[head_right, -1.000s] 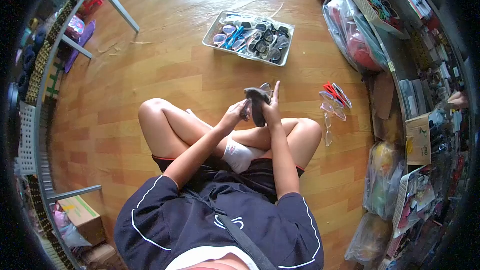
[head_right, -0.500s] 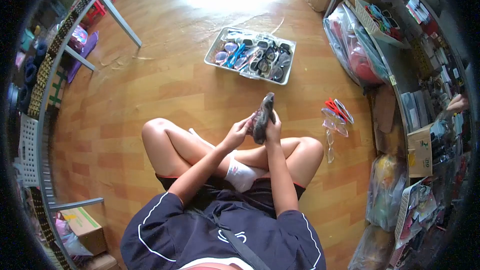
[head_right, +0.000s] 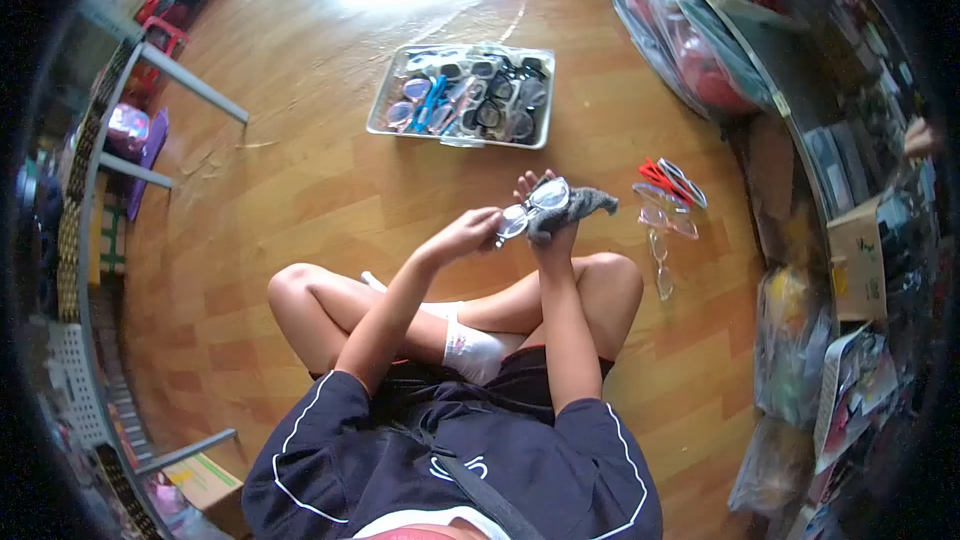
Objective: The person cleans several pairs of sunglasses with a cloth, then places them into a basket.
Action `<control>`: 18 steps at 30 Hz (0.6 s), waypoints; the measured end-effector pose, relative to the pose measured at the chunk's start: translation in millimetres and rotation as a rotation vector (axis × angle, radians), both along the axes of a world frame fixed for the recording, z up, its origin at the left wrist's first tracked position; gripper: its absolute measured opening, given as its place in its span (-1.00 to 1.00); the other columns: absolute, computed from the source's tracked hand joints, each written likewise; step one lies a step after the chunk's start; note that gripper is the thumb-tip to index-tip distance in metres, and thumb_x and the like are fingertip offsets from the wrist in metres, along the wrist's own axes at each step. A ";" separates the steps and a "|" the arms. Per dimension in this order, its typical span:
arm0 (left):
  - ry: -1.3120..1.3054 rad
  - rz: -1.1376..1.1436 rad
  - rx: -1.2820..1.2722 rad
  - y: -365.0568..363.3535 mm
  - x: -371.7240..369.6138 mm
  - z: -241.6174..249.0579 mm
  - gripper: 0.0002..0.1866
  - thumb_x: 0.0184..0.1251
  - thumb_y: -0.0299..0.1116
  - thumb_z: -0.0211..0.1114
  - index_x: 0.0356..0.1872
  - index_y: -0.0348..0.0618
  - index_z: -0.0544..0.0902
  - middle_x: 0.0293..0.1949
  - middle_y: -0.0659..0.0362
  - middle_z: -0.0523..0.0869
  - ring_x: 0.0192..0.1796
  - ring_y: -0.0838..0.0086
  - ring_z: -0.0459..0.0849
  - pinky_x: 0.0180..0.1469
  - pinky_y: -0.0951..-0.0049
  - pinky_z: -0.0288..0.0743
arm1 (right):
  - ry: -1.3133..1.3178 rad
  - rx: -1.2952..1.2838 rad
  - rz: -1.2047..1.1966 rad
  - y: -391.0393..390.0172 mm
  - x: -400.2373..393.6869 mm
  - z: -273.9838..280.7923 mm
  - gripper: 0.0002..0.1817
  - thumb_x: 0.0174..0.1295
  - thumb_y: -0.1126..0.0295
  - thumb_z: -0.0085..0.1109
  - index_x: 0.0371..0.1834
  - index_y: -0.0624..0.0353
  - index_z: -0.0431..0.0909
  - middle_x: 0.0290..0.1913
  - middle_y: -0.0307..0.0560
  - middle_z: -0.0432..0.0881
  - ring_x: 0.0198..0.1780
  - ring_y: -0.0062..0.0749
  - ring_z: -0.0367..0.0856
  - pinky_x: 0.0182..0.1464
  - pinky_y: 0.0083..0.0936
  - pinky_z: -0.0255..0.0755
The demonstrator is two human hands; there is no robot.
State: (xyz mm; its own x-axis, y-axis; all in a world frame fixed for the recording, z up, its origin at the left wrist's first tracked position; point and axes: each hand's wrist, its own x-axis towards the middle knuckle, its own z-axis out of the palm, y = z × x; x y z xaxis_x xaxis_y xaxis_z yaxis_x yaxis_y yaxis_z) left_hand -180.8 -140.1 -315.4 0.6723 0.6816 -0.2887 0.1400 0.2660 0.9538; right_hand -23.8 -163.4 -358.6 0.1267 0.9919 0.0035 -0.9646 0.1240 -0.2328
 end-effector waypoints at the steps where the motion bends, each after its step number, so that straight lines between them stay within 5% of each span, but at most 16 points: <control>1: 0.044 -0.038 -0.027 -8.3 9.2 -3.2 -0.72 0.31 -0.18 -0.13 -0.45 -0.15 0.43 -0.65 0.34 0.36 -0.63 0.69 0.26 -0.58 0.66 0.16 | 0.002 -0.014 -0.021 0.0 2.1 0.3 -0.50 0.21 0.02 -0.29 0.05 0.18 0.26 0.02 0.10 0.36 0.05 -0.13 0.35 0.09 -0.26 0.23; 6: -0.020 0.263 -0.075 9.4 37.1 -5.7 -0.72 0.30 -0.26 -0.17 -0.40 -0.20 0.47 -0.61 0.32 0.42 -0.62 0.66 0.28 -0.57 0.67 0.18 | -0.283 -0.232 -0.028 4.2 -15.4 0.6 -0.62 0.15 0.31 -0.04 0.02 0.20 0.27 -0.04 -0.06 0.43 -0.05 -0.41 0.43 -0.03 -0.48 0.37; 10: -0.035 0.610 0.263 66.6 24.7 -3.0 -0.76 0.25 -0.36 -0.14 -0.44 -0.23 0.48 -0.59 0.23 0.47 -0.61 0.63 0.37 -0.58 0.62 0.24 | -0.307 -0.300 -0.039 5.6 -7.7 7.5 -0.67 0.15 0.39 -0.06 -0.01 0.19 0.31 -0.08 -0.05 0.46 -0.08 -0.37 0.47 -0.14 -0.47 0.44; 12: 0.171 0.880 0.462 102.6 10.8 6.1 -0.76 0.24 -0.34 -0.10 -0.45 -0.25 0.49 -0.67 0.22 0.47 -0.61 0.59 0.39 -0.56 0.56 0.27 | -0.279 -0.344 -0.057 6.7 -4.4 -1.5 -0.68 0.15 0.38 -0.06 -0.02 0.20 0.32 -0.11 -0.06 0.48 -0.10 -0.35 0.48 -0.16 -0.46 0.44; 15: 0.633 1.038 0.866 166.0 -19.5 -10.8 -0.69 0.21 -0.27 -0.08 -0.50 -0.28 0.52 -0.55 -0.05 0.57 -0.46 0.16 0.55 -0.40 0.27 0.36 | -0.255 -0.412 -0.084 5.3 -6.3 2.1 -0.70 0.15 0.35 -0.06 -0.06 0.20 0.35 -0.19 -0.05 0.51 -0.18 -0.32 0.53 -0.21 -0.47 0.46; 18: 0.942 0.814 0.911 203.3 -38.5 -23.8 -0.69 0.18 -0.27 -0.07 -0.45 -0.30 0.55 -0.44 -0.17 0.56 -0.34 0.00 0.53 -0.27 0.13 0.36 | -0.301 -0.392 0.008 7.6 -10.0 8.6 -0.70 0.14 0.34 -0.02 -0.09 0.23 0.37 -0.20 -0.02 0.52 -0.25 -0.36 0.55 -0.24 -0.52 0.47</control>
State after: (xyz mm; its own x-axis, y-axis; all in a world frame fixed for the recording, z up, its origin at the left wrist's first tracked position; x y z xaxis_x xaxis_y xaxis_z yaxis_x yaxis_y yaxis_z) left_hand -219.3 63.2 -339.2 -0.1374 0.9363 0.3232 0.8756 -0.0377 0.4816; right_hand -33.8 -155.8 -350.1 0.1697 0.9268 -0.3351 -0.8479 -0.0360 -0.5290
